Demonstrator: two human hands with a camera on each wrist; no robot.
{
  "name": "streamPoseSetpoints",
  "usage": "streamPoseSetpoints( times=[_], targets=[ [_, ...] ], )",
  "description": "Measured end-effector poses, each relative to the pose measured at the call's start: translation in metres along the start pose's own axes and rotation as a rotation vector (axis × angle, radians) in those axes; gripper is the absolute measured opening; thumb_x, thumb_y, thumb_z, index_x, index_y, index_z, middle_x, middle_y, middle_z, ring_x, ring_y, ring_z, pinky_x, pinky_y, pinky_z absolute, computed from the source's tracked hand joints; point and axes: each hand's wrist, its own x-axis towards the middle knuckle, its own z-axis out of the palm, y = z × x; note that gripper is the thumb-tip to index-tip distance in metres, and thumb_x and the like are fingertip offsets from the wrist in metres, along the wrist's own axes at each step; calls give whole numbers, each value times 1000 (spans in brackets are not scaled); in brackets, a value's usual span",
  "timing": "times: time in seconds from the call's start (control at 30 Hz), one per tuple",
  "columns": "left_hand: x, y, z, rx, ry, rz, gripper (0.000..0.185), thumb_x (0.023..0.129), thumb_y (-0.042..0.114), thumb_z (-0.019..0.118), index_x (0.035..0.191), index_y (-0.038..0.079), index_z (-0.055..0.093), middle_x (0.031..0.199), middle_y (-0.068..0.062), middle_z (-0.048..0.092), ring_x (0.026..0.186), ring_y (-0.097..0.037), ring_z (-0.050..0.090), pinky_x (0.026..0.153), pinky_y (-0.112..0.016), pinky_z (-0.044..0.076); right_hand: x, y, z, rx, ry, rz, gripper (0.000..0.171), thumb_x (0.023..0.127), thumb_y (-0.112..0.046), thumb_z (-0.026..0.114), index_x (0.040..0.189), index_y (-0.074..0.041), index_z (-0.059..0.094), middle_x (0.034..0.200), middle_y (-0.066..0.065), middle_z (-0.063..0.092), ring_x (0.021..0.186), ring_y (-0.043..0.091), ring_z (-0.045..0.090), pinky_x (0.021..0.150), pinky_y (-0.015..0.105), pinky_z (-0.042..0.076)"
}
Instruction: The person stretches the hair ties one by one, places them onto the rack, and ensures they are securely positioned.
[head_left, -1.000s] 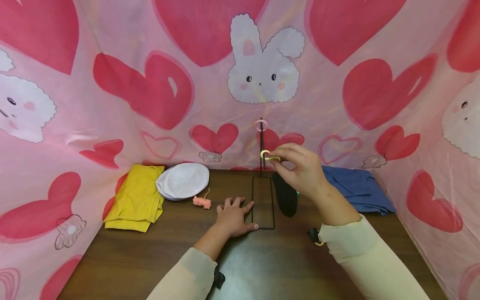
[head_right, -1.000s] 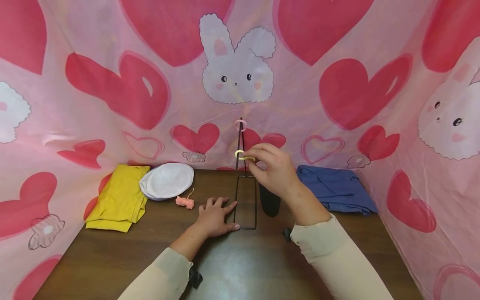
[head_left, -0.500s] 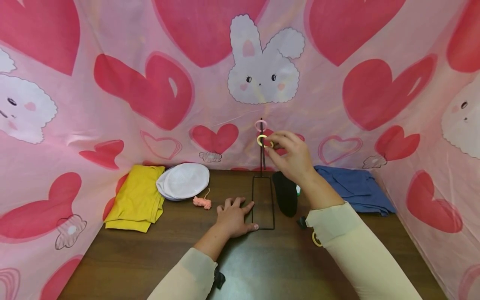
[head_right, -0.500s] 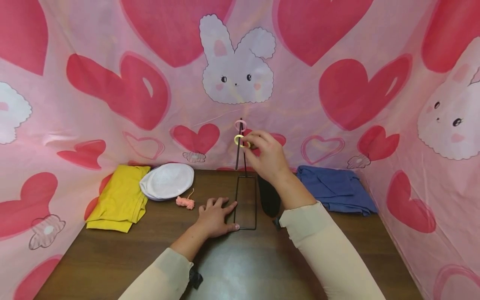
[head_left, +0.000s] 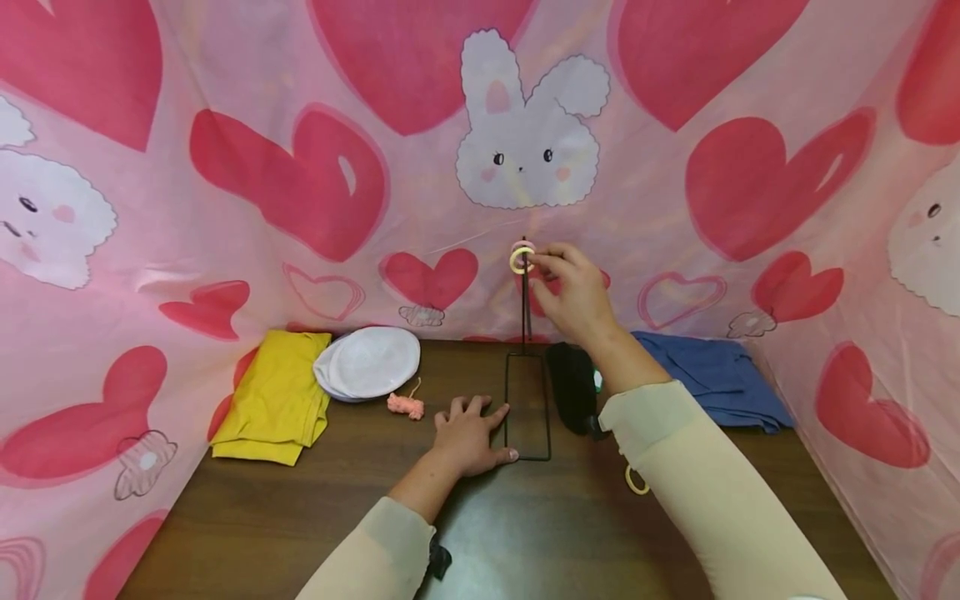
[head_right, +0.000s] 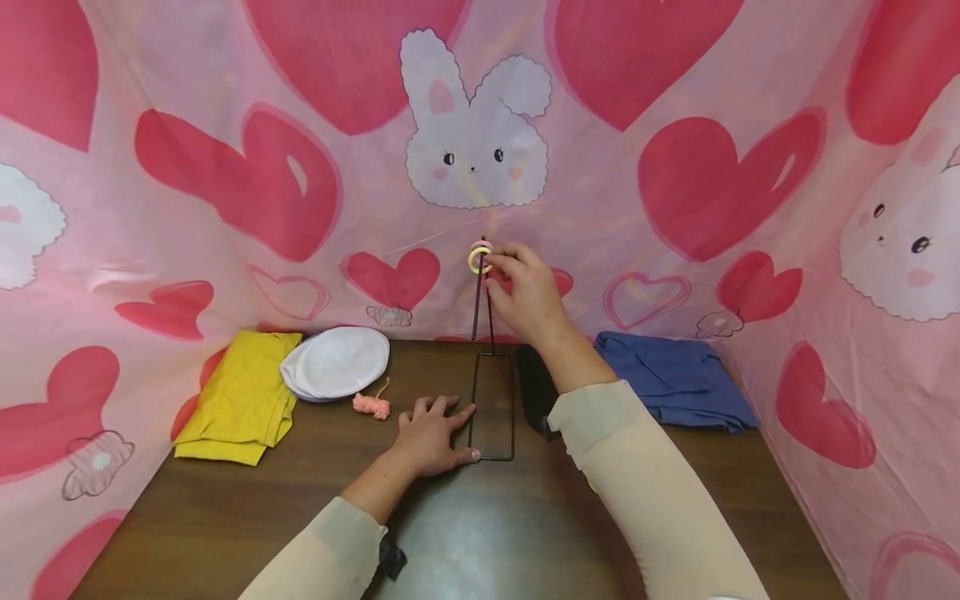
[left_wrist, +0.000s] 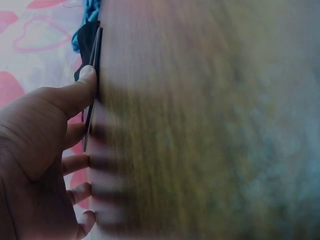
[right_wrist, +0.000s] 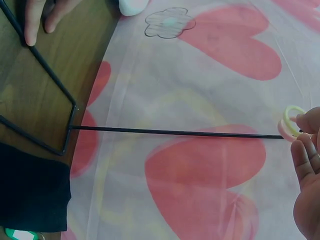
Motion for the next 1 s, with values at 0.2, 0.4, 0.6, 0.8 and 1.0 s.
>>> streamPoseSetpoints(
  times=[0.2,0.4,0.6,0.8,1.0],
  targets=[
    [1,0,1,13,5,-7,83,86,73,68,157,37,46,160,-4,40,142,-41,34,99,-64,34,-18,-2,-8,1,5,-24,30,88,-2,78,117,2,76,120,18,65,88,28,71,84,44,59],
    [3,-2,4,21,0,-11,83,86,74,66,158,39,44,162,-3,38,143,-40,32,100,-65,33,-48,-4,-22,-13,-7,-56,30,86,-2,81,116,-1,77,119,14,67,89,25,70,79,43,59],
    [1,-2,2,14,-8,-12,83,86,74,66,158,38,44,162,-3,38,143,-41,32,99,-64,33,-78,-1,-31,17,-40,-47,31,83,1,82,113,-5,78,114,8,69,86,24,71,70,35,61],
    [2,-3,2,15,-10,-3,84,86,74,67,158,37,44,162,-3,38,143,-41,33,99,-64,34,-106,7,-43,-8,-76,-44,29,83,-4,83,111,-8,79,112,4,72,84,17,68,74,16,49],
    [2,-2,3,24,-10,-4,85,86,75,66,159,37,44,162,-3,37,143,-41,32,99,-64,34,-137,19,-59,-66,-151,-16,33,83,-5,85,114,-12,78,114,1,73,90,13,68,75,18,50]
  ],
)
